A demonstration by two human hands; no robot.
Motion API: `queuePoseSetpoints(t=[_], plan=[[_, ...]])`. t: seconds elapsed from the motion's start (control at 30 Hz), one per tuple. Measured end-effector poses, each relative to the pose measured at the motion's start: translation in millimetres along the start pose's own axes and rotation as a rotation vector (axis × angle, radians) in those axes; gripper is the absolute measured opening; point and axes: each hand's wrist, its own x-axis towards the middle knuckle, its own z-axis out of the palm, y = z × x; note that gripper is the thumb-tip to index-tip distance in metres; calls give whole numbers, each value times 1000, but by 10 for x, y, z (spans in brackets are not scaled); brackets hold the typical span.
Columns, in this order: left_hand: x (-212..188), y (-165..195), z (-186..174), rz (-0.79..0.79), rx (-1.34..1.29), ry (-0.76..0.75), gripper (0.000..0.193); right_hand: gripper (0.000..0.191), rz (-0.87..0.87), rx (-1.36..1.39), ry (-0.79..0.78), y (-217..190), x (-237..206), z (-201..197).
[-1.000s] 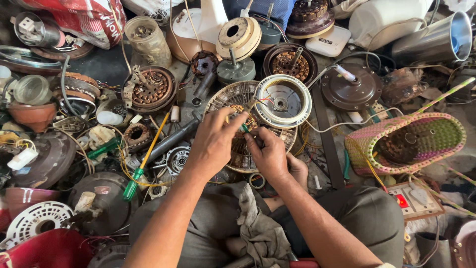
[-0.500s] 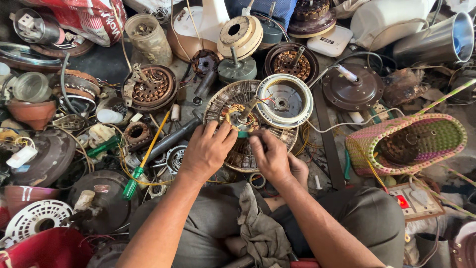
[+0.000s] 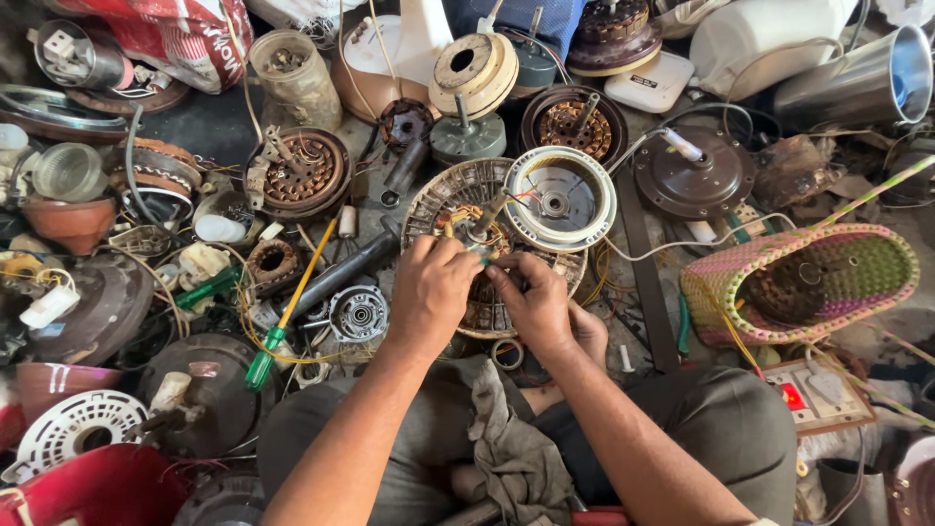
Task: The person sits on the floor of a cluttered repair workshop and works on a ceiling fan motor. They test the armature with multimeter probes, wind and route yellow wire around the coil, file a metal bar, fit the armature into the fan housing, and hold the assembled motor while reaching for other parts.
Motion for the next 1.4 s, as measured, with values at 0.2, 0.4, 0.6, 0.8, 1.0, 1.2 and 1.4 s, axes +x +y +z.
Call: queuePoseSetpoints(t=[0.2,0.4,0.6,0.8,1.0,1.2,1.4], plan=[[36,77,19,68,172,-110,12,15,-87,-34,63,79,-25,19],[41,135,11,30,220,-158,12,18,-130,-147,116,-96,-172,46],[5,100,-1,58,100,-140,21,35,-270,-295,27,-190,-346,-86],[35,124,-49,15,28,-171,24,29,-39,64,68,10,-337,-106],[16,266,-45,-179,-57,-177,15,17,226,214,91,147,-250,-111],[-4,249,50,-50,79,-59,18,19,-106,-121,72,69,-174,-94],[-8,111,111,-27,-40,-80,10,17,-81,-97,-93,-5,73,-208]])
